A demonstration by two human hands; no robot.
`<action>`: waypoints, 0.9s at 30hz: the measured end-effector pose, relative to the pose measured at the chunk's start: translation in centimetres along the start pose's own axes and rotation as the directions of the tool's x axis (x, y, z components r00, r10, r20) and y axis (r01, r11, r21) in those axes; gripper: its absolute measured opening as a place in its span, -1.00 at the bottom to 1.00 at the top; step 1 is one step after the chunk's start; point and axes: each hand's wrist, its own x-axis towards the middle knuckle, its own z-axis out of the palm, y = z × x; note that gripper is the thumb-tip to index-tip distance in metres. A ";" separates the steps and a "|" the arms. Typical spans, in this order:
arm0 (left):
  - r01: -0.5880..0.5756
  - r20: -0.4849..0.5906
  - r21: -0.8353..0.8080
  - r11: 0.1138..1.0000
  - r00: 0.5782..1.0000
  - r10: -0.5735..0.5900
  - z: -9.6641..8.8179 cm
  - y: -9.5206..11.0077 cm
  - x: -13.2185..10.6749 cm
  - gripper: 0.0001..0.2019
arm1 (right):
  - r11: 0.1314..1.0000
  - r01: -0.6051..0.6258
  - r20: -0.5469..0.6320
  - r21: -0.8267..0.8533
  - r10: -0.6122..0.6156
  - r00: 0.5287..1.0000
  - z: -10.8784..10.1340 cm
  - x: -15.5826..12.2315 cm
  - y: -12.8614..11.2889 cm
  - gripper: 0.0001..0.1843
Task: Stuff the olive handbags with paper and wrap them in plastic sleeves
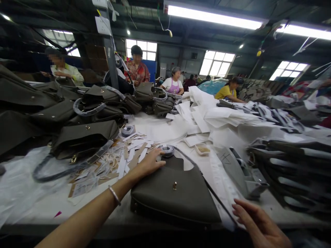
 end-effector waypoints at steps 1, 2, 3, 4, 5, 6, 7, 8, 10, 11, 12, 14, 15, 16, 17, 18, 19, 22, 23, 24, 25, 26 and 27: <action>-0.023 0.019 0.035 0.999 1.000 0.022 -0.3 0.3 -1.3 -0.55 | 0.985 0.153 0.013 -0.075 -0.153 0.988 0.7 0.0 -1.2 -0.51; -0.045 0.048 0.071 0.996 0.998 0.041 -0.6 0.6 -2.7 -0.55 | 0.936 0.326 0.053 -0.134 -0.322 0.945 1.7 -0.2 -2.3 -0.56; -0.072 0.091 0.112 0.991 0.994 0.061 -0.8 0.8 -4.1 -0.56 | 0.846 0.506 0.123 -0.170 -0.491 0.863 2.9 -0.4 -3.3 -0.56; -0.115 0.151 0.170 0.979 0.985 0.089 -0.9 0.9 -5.4 -0.57 | 0.722 0.667 0.208 -0.183 -0.635 0.744 4.2 -0.6 -4.1 -0.51; -0.146 0.201 0.223 0.964 0.974 0.101 -0.9 1.0 -6.7 -0.60 | 0.585 0.790 0.296 -0.181 -0.734 0.611 5.5 -0.8 -4.8 -0.42; -0.157 0.227 0.275 0.948 0.969 0.094 -0.9 0.9 -7.7 -0.60 | 0.465 0.869 0.382 -0.172 -0.781 0.493 6.7 -0.8 -5.3 -0.30; -0.156 0.245 0.325 0.933 0.967 0.076 -0.7 0.9 -8.5 -0.61 | 0.380 0.910 0.456 -0.164 -0.789 0.412 7.7 -0.8 -5.7 -0.19; -0.141 0.246 0.363 0.921 0.968 0.051 -0.5 0.7 -9.1 -0.61 | 0.342 0.925 0.519 -0.164 -0.768 0.376 8.5 -0.7 -6.0 -0.11; -0.109 0.235 0.421 0.901 0.972 0.007 -0.1 0.4 -9.4 -0.60 | 0.375 0.909 0.614 -0.183 -0.679 0.404 9.4 -0.1 -6.6 -0.08; -0.105 0.230 0.439 0.892 0.973 0.002 0.2 0.1 -9.3 -0.60 | 0.413 0.890 0.652 -0.195 -0.623 0.432 9.6 0.3 -7.0 -0.12; -0.109 0.220 0.452 0.885 0.976 0.009 0.4 -0.1 -9.2 -0.60 | 0.447 0.870 0.689 -0.205 -0.566 0.453 9.7 0.8 -7.4 -0.16; -0.123 0.176 0.477 0.870 0.983 0.042 0.9 -0.4 -8.9 -0.60 | 0.494 0.841 0.755 -0.220 -0.461 0.467 9.7 1.7 -8.6 -0.23; -0.133 0.149 0.492 0.860 0.987 0.067 1.1 -0.4 -9.0 -0.61 | 0.506 0.833 0.778 -0.224 -0.422 0.466 9.7 2.1 -9.1 -0.25; -0.148 0.123 0.507 0.849 0.987 0.099 1.3 -0.3 -9.1 -0.64 | 0.514 0.827 0.794 -0.228 -0.394 0.464 9.6 2.5 -9.6 -0.26; -0.167 0.104 0.519 0.838 0.986 0.132 1.5 -0.1 -9.5 -0.66 | 0.516 0.824 0.802 -0.232 -0.378 0.462 9.6 2.7 -10.1 -0.26; -0.189 0.095 0.528 0.828 0.982 0.163 1.8 0.2 -9.9 -0.66 | 0.516 0.823 0.804 -0.237 -0.371 0.464 9.5 2.8 -10.4 -0.26; -0.214 0.098 0.531 0.820 0.976 0.192 2.0 0.5 -10.3 -0.64 | 0.513 0.824 0.803 -0.240 -0.372 0.465 9.4 2.9 -10.6 -0.26; -0.263 0.128 0.550 0.793 0.965 0.230 2.9 1.8 -11.3 -0.38 | 0.499 0.832 0.795 -0.243 -0.389 0.465 9.2 2.9 -10.8 -0.24; -0.258 0.132 0.571 0.780 0.966 0.222 3.3 2.1 -11.3 -0.31 | 0.494 0.835 0.793 -0.243 -0.395 0.464 9.3 2.9 -10.8 -0.22; -0.247 0.131 0.596 0.764 0.969 0.211 3.7 2.2 -11.1 -0.30 | 0.485 0.840 0.793 -0.242 -0.400 0.459 9.4 2.9 -10.7 -0.21; -0.233 0.125 0.623 0.746 0.972 0.200 4.1 2.3 -10.9 -0.33 | 0.469 0.849 0.795 -0.243 -0.406 0.451 9.6 2.9 -10.5 -0.19; -0.221 0.116 0.649 0.728 0.974 0.192 4.7 2.2 -10.6 -0.39 | 0.445 0.862 0.796 -0.244 -0.415 0.440 9.9 3.0 -10.1 -0.16; -0.209 0.103 0.672 0.710 0.976 0.190 5.3 2.0 -10.4 -0.44 | 0.411 0.878 0.793 -0.244 -0.436 0.425 10.3 3.0 -9.5 -0.12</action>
